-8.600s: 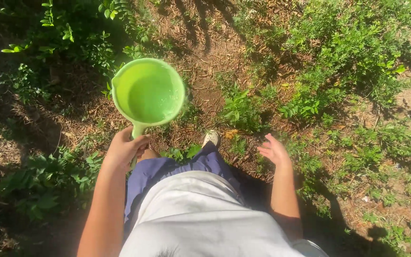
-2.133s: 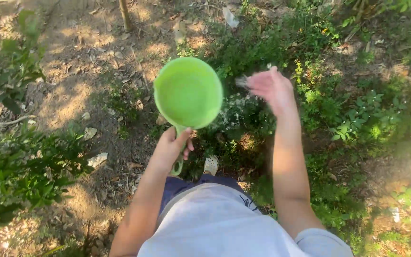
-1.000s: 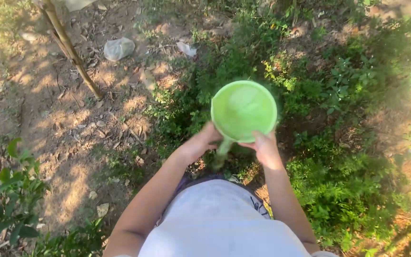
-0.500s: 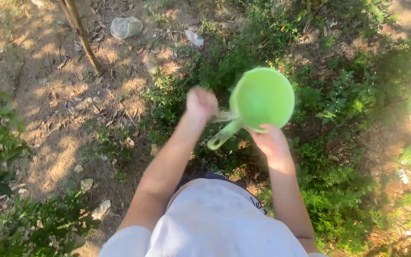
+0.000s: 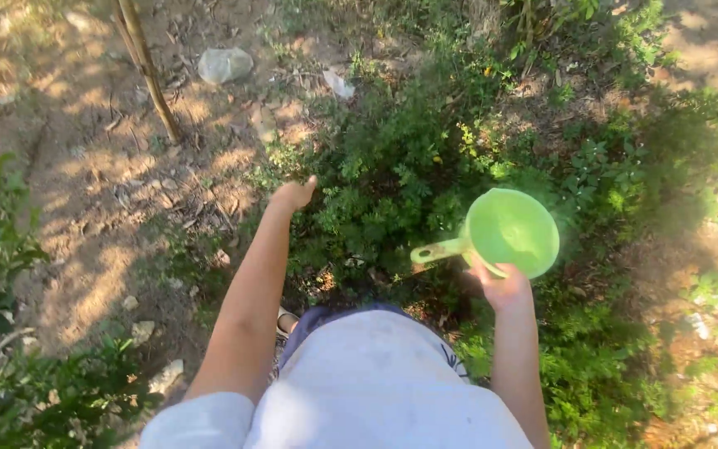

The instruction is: Watering various plants and bushes in an outdoor garden using a water dipper.

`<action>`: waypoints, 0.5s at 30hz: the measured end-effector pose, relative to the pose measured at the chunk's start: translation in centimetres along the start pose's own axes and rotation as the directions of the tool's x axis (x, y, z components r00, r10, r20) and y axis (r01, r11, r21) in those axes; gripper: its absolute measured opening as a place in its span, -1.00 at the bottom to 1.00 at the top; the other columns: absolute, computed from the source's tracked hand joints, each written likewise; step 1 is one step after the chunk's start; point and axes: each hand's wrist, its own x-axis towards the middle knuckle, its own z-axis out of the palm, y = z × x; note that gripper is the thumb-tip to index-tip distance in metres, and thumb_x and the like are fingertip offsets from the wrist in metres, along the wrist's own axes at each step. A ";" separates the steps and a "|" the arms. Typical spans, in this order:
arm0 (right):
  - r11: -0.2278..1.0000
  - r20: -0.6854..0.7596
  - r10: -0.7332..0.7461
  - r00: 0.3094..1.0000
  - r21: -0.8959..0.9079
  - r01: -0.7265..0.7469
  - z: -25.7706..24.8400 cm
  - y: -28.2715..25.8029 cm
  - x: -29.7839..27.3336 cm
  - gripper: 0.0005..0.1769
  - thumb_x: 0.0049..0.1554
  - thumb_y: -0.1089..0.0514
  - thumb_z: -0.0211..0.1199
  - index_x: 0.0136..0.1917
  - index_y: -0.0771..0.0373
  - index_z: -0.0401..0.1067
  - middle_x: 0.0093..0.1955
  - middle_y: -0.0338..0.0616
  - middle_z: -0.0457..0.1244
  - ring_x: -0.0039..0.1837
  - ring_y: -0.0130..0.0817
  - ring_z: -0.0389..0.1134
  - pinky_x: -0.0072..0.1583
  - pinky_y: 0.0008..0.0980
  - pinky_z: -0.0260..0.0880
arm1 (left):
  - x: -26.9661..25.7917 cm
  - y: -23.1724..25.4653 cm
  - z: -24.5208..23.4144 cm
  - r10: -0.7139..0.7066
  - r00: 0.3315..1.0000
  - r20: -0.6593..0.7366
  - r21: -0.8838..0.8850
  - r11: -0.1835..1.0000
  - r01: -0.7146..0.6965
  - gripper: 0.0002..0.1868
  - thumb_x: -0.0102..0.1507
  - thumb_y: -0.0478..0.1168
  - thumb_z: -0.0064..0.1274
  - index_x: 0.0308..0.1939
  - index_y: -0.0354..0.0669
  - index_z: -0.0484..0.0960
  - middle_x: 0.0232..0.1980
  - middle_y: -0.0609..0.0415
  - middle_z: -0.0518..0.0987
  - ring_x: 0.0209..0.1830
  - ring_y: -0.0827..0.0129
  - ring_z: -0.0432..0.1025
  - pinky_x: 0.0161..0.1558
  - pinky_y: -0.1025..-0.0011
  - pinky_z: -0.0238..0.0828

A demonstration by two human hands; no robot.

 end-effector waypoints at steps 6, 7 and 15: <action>0.991 0.028 -0.071 0.997 -0.116 0.074 4.2 3.1 -1.0 -0.48 0.28 0.25 0.00 0.48 0.38 0.17 0.41 0.12 0.23 0.39 0.05 0.30 0.33 0.02 0.39 | -15.1 7.0 1.3 0.264 0.928 -0.263 -0.334 0.877 -0.344 -0.08 0.35 0.43 -0.31 0.44 -0.30 0.34 0.48 -0.23 0.35 0.50 0.05 0.26 0.44 0.06 0.19; 0.991 0.105 -0.060 0.993 -0.112 0.072 5.0 3.1 -1.1 -0.48 0.26 0.22 0.06 0.46 0.42 0.17 0.39 0.16 0.23 0.37 0.04 0.32 0.32 -0.01 0.43 | -17.9 8.7 1.5 0.279 0.950 0.140 -0.568 0.808 -0.153 -0.03 0.32 0.47 -0.38 0.51 -0.23 0.18 0.49 -0.29 0.25 0.49 -0.05 0.21 0.39 0.03 0.26; 0.899 0.345 0.117 0.931 -0.434 0.048 16.7 0.1 -4.9 -0.43 0.21 0.06 0.19 0.43 0.33 0.26 0.31 0.23 0.27 0.26 0.01 0.35 0.25 -0.10 0.45 | -18.9 7.3 7.2 0.731 0.562 0.387 -0.860 0.506 -0.066 -0.26 0.43 0.00 0.18 0.51 -0.46 0.33 -0.36 0.03 0.50 -0.50 0.41 0.42 -0.48 0.43 0.47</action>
